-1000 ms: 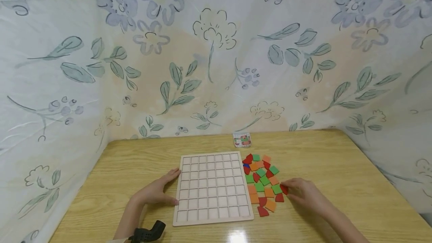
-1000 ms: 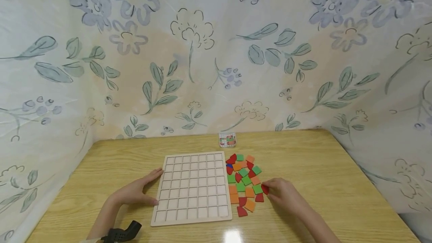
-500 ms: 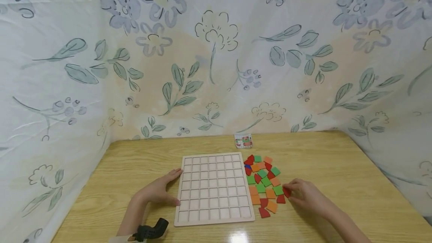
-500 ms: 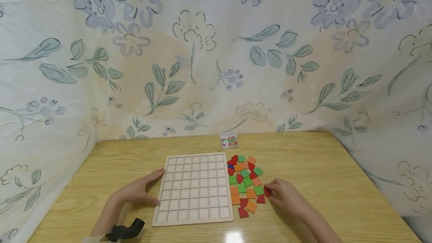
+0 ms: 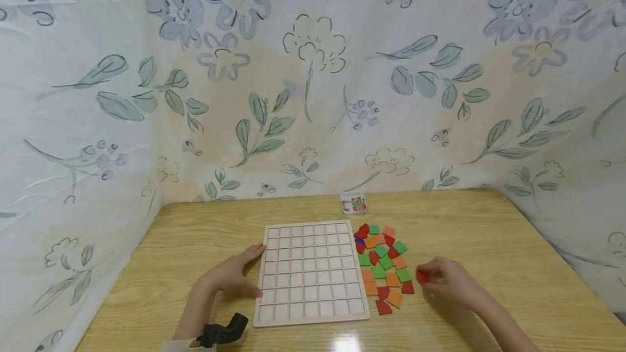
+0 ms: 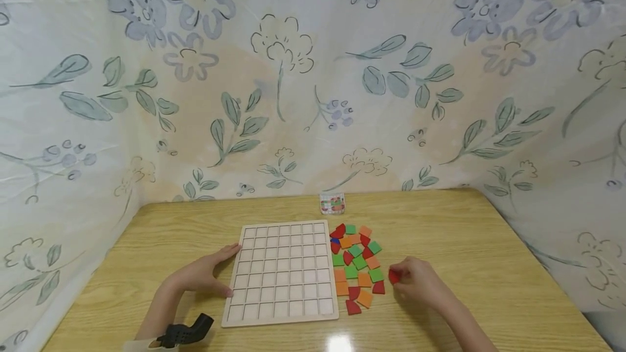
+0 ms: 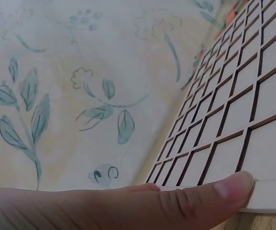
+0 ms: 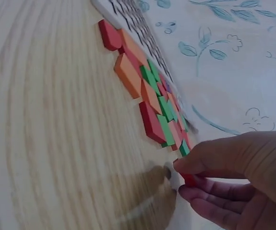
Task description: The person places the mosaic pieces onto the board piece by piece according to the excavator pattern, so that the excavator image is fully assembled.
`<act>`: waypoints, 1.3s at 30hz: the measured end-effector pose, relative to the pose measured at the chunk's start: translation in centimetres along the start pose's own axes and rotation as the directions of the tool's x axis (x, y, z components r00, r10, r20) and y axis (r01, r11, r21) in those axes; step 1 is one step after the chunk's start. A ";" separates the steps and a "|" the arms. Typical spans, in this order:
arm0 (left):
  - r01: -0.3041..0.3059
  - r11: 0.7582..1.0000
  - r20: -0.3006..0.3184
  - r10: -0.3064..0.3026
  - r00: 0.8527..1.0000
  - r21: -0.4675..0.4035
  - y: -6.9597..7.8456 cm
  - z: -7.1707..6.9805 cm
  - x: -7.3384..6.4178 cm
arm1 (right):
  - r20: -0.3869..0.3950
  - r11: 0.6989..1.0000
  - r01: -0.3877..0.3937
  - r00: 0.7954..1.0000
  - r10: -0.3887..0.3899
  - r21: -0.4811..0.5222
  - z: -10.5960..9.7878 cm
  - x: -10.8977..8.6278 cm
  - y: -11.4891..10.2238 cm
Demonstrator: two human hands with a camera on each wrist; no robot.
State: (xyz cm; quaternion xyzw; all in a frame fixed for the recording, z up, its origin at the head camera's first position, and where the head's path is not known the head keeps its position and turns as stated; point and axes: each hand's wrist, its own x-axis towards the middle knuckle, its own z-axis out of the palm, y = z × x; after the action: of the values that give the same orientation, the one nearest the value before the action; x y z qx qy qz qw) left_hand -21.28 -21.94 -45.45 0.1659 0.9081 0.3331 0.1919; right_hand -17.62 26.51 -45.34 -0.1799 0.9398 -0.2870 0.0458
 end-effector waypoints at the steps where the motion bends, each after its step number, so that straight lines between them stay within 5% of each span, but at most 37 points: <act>1: 0.000 1.000 -0.001 0.000 1.000 0.000 0.0 0.0 0.0 | -0.010 1.000 -0.006 1.000 0.006 0.005 -0.1 -0.1 0.0; 17: -0.015 1.000 -0.007 0.014 1.000 -0.021 -0.2 -0.1 -0.1 | -0.150 0.993 -0.088 0.984 0.100 0.084 -0.7 0.9 -2.8; 31: -0.021 0.999 -0.002 0.021 1.000 -0.026 -0.5 0.0 0.1 | -0.152 0.943 -0.129 0.971 0.183 0.306 2.3 5.8 -7.3; 39: -0.029 0.999 -0.008 0.029 1.000 -0.019 -0.5 -0.1 0.0 | -0.136 0.889 -0.121 0.971 0.199 0.442 4.8 8.7 -8.2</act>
State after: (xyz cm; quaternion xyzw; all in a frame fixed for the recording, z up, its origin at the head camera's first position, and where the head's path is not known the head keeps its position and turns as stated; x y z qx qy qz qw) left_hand -21.41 -22.35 -45.74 0.1760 0.9031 0.3452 0.1848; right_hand -22.28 14.47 -44.63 -0.0608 0.8651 -0.4973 0.0243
